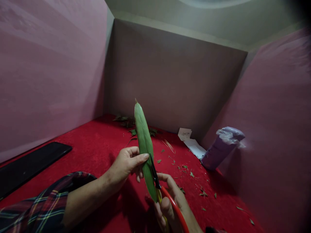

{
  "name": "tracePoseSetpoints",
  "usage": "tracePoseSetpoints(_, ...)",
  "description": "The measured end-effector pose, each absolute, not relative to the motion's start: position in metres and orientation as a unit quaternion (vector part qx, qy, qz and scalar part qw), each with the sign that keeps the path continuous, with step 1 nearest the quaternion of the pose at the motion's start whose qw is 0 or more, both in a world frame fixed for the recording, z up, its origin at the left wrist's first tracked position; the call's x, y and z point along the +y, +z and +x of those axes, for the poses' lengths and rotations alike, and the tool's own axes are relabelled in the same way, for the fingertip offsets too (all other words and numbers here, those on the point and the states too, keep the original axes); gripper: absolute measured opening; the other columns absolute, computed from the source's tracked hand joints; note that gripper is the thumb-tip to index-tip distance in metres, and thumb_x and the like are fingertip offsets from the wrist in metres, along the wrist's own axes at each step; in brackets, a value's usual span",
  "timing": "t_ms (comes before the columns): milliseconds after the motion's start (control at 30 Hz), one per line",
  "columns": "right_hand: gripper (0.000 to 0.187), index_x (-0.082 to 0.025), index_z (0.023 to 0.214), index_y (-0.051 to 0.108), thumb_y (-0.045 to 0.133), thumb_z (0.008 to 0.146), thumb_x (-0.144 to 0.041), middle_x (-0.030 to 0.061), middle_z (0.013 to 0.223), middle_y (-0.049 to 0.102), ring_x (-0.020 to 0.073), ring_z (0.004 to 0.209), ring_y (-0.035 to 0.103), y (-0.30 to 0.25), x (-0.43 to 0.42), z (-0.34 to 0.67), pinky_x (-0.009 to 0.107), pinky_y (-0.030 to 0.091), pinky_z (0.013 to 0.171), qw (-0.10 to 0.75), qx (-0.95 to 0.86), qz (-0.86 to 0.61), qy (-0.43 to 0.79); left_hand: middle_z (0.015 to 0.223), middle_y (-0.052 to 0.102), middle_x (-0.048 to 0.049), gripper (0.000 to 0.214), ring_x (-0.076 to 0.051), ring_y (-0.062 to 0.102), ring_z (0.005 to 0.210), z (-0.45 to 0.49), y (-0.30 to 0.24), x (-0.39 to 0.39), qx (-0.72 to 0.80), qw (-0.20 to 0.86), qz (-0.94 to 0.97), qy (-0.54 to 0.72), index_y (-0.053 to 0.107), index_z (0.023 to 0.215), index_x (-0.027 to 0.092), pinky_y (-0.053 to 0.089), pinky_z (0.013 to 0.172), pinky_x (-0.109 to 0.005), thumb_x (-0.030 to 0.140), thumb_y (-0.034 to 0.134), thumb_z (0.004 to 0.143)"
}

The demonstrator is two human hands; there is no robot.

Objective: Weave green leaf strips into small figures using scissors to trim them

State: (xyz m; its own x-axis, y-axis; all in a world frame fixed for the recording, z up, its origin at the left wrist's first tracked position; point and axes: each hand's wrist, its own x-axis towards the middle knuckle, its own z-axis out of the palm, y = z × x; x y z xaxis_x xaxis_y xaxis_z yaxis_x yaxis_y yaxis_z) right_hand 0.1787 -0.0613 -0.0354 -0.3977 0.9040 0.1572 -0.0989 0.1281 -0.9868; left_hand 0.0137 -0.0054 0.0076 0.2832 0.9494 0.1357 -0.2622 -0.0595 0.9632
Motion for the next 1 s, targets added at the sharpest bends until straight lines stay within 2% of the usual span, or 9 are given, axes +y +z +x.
tracePoseSetpoints(100,0.074,-0.017,0.113,0.032,0.053,0.066,-0.071,-0.01,0.052,0.036,0.0042,0.039,0.028,-0.034,-0.062,0.179,0.017,0.019,0.038,0.435,-0.609,-0.34,0.57,0.059,0.064,-0.0047,0.023,-0.008,0.05,0.035,0.013,0.007,-0.005,0.319,0.634,0.505,0.491,0.06,0.081,0.01,0.041,0.032,-0.017,0.032,0.061,0.075)
tracePoseSetpoints(267,0.07,-0.019,0.112,0.036,0.053,0.067,-0.071,-0.0087,0.057,0.033,0.0051,0.043,0.027,-0.038,-0.063,0.181,0.017,0.022,0.04,0.435,-0.583,-0.366,0.58,0.048,0.058,-0.0003,0.02,-0.007,0.049,0.032,0.016,0.008,-0.006,0.312,0.663,0.48,0.481,0.059,0.072,0.011,0.037,0.029,-0.014,0.031,0.062,0.074)
tracePoseSetpoints(633,0.06,-0.025,0.106,0.044,0.054,0.067,-0.069,-0.007,0.061,0.03,0.0057,0.046,0.022,-0.033,-0.067,0.178,0.018,0.024,0.043,0.443,-0.56,-0.359,0.601,0.049,0.06,-0.0019,0.02,-0.008,0.051,0.033,0.019,0.006,-0.01,0.307,0.672,0.492,0.46,0.06,0.08,0.011,0.04,0.029,-0.014,0.031,0.059,0.077)
tracePoseSetpoints(1000,0.062,-0.024,0.1,0.048,0.059,0.06,-0.07,-0.0053,0.063,0.035,0.0059,0.048,0.026,-0.025,-0.066,0.176,0.017,0.026,0.042,0.447,-0.55,-0.361,0.606,0.051,0.06,-0.0013,0.019,-0.007,0.051,0.033,0.02,0.009,-0.014,0.307,0.653,0.507,0.471,0.06,0.081,0.01,0.04,0.029,-0.014,0.029,0.058,0.078)
